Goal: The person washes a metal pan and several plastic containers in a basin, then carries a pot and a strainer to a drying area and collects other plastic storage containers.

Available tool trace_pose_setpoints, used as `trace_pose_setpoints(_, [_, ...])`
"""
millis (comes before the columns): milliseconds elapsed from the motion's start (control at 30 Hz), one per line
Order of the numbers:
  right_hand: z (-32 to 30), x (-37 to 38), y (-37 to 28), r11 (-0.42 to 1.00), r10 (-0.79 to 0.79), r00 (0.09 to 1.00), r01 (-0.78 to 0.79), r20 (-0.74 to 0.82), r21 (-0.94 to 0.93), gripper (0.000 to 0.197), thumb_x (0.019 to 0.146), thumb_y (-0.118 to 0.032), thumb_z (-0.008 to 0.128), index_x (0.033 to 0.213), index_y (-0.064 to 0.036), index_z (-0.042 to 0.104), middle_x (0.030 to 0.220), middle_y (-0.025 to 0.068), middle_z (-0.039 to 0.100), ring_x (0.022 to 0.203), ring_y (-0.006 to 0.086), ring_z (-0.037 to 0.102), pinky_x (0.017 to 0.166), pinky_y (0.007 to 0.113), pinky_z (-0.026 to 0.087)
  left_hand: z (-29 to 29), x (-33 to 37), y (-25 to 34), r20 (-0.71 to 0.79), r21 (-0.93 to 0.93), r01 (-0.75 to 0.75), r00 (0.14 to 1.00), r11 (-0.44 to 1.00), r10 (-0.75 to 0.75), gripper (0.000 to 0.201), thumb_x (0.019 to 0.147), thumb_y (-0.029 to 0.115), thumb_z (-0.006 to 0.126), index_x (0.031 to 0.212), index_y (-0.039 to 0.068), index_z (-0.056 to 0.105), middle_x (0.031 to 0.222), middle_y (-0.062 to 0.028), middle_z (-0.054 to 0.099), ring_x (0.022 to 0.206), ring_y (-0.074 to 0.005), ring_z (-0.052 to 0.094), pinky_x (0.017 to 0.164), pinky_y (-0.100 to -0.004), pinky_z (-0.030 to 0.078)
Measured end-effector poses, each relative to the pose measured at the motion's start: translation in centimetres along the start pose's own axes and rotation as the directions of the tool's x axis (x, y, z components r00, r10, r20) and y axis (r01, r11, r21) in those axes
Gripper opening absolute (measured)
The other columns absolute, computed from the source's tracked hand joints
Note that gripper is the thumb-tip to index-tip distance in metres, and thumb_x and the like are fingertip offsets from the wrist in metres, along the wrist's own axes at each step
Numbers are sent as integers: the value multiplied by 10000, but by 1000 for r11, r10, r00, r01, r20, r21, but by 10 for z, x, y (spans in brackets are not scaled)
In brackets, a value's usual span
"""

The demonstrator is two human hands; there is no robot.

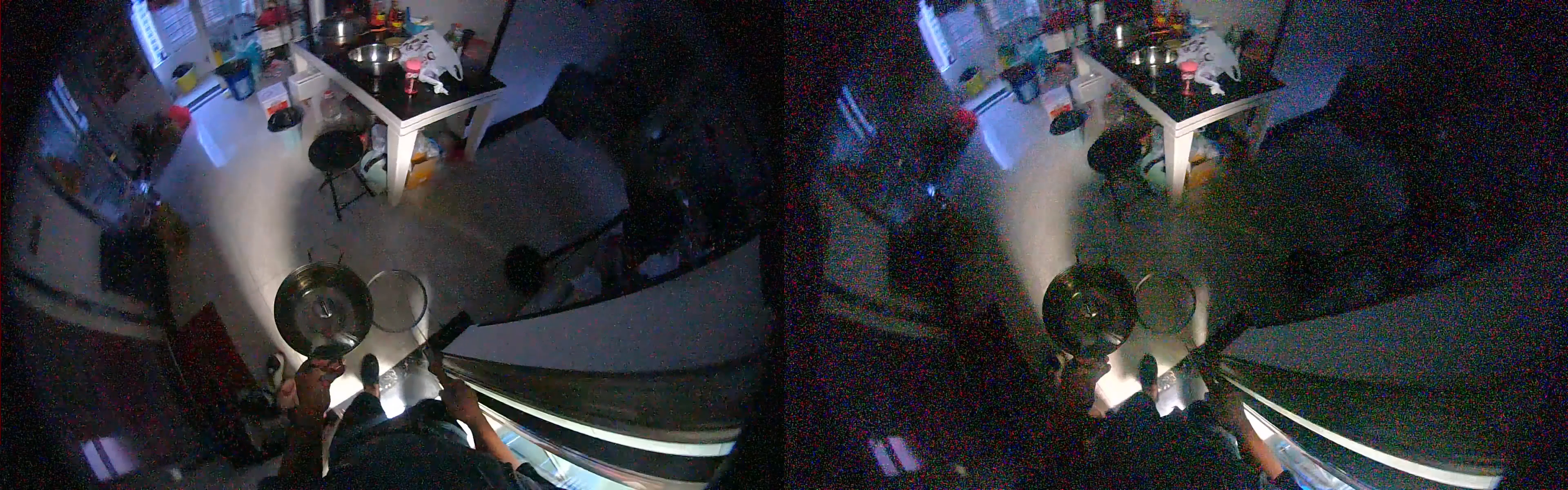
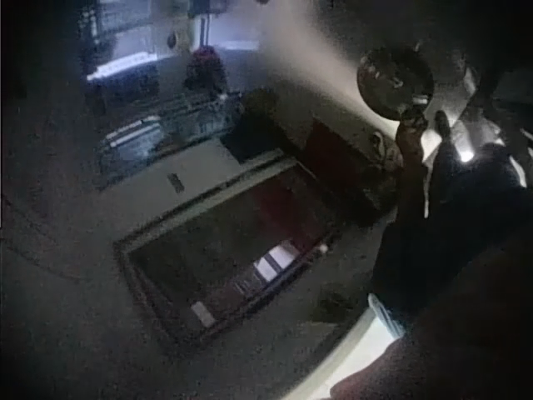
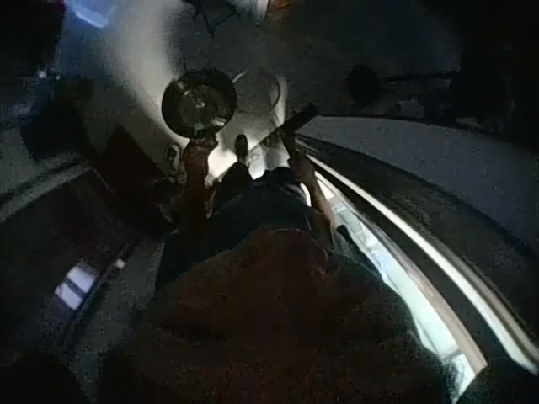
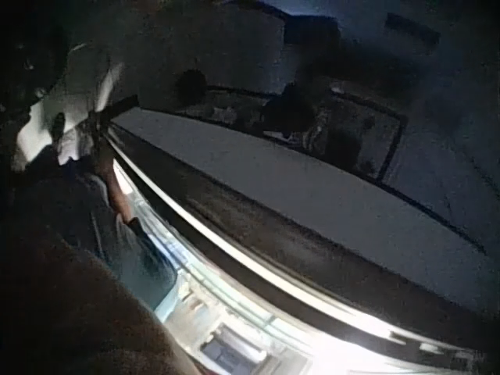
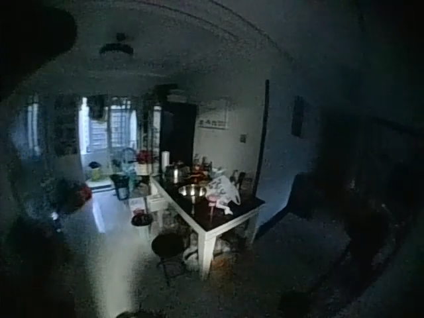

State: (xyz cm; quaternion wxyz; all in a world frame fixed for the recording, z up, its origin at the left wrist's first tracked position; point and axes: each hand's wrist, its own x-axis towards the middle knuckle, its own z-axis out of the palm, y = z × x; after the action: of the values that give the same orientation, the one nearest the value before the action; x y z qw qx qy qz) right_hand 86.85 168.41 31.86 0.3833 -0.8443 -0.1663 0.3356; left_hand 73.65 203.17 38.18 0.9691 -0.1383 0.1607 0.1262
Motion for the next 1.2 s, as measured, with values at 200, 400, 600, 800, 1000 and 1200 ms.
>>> trace_pose_setpoints(200, [-17,110,-43,899,136,988,-156,-77,-410,356,919,-383,615,893,-48,733,759,221,683,734,393,680,663,521,487,44,87,33,152,857,-290,932,426,329,202,870,54,612,1028,-71,635,1060,-203,676,991,-322,661,897,-481,572])
trace_pose_setpoints(400, [-30,206,15,990,140,938,-137,-316,30,335,897,-350,666,1074,-66,671,743,201,626,750,429,626,665,521,486,60,206,37,-1,914,-90,975,397,222,357,917,169,567,1183,-63,626,1095,-182,683,1011,-287,668,930,-469,562])
trace_pose_setpoints(600, [-127,253,-65,975,222,903,-199,-368,100,361,851,-343,698,922,-4,597,798,221,623,774,445,623,666,540,478,85,267,27,142,990,-141,975,-20,169,196,880,135,709,1067,84,740,1140,-90,718,1022,-255,671,901,-371,539])
trace_pose_setpoints(800, [-125,333,54,777,-219,900,-73,-377,-626,258,984,-277,570,1029,-32,635,728,97,537,650,269,547,592,403,464,119,358,30,138,968,-101,979,-228,151,327,877,74,716,1172,-53,653,1098,-150,718,982,-249,691,864,-354,579])
trace_pose_setpoints(1000, [-125,385,158,944,71,816,-241,-574,-226,295,1051,-278,487,1172,-61,644,795,74,552,675,228,548,619,374,477,157,461,67,258,847,-179,961,-502,94,258,866,82,738,1096,-29,705,1062,-121,737,979,-206,695,863,-334,565])
trace_pose_setpoints(1200, [-169,438,90,504,263,912,148,-315,851,293,990,-221,563,1201,-27,628,1066,108,591,859,235,596,702,385,498,211,570,127,350,937,-347,929,-42,122,268,873,198,729,1124,102,727,1127,-100,727,1017,-271,688,888,-373,543])
